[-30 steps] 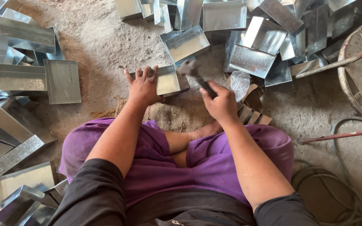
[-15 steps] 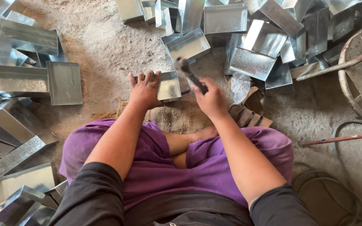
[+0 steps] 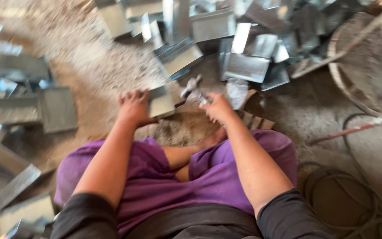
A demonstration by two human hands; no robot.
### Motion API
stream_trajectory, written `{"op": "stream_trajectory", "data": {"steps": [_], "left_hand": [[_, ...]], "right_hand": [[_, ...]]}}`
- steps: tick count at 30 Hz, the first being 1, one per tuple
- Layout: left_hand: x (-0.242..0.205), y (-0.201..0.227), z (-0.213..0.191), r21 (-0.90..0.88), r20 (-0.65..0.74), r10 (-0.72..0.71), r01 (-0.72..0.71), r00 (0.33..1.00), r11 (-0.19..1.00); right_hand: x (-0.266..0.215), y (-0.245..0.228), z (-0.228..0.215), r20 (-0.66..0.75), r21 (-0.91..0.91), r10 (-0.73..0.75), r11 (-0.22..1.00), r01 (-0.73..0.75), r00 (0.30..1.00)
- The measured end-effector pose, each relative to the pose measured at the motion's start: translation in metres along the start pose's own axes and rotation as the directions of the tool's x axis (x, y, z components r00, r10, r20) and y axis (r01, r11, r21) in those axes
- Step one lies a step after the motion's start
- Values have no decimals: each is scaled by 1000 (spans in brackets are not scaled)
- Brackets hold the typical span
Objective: The person sits on the floor and repeatedly hammers small rectangular metal pieces placed on a wooden block. They pick up each piece, position it, strike it with a hammer, and set it aside, continuing this cycle throughout the clip.
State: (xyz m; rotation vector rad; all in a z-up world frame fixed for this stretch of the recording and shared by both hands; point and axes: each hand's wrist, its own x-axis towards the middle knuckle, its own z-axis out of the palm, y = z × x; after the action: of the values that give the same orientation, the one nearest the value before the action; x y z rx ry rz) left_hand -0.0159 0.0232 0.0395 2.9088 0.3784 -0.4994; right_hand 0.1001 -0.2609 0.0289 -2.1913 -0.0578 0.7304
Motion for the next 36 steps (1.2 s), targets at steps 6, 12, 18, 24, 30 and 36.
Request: {"op": "stream_trajectory", "data": {"steps": [6,12,18,24,30,36], "left_hand": [[-43,15,-42,-14,24,25,-25,999,1000],[-95,81,-135,166,233,151,-192,961,967],[-120,180,-225,342,387,216,-357,896,869],[-64,270,-288,402,-120,538,-455,834,795],[-25,264,-255,379,-882,469,-529,41,759],[-56,138,-136,82,-719,396,-496,571,864]], "right_hand": [[50,76,50,122,-586,10,808,63,992],[63,95,98,326,-539,-133,787,299,936],[41,76,86,319,-578,-79,773,260,945],[16,68,67,333,-556,-99,783,280,938],[5,63,47,304,-501,-212,794,345,929],[3,57,47,297,-502,-131,821,271,946]]}}
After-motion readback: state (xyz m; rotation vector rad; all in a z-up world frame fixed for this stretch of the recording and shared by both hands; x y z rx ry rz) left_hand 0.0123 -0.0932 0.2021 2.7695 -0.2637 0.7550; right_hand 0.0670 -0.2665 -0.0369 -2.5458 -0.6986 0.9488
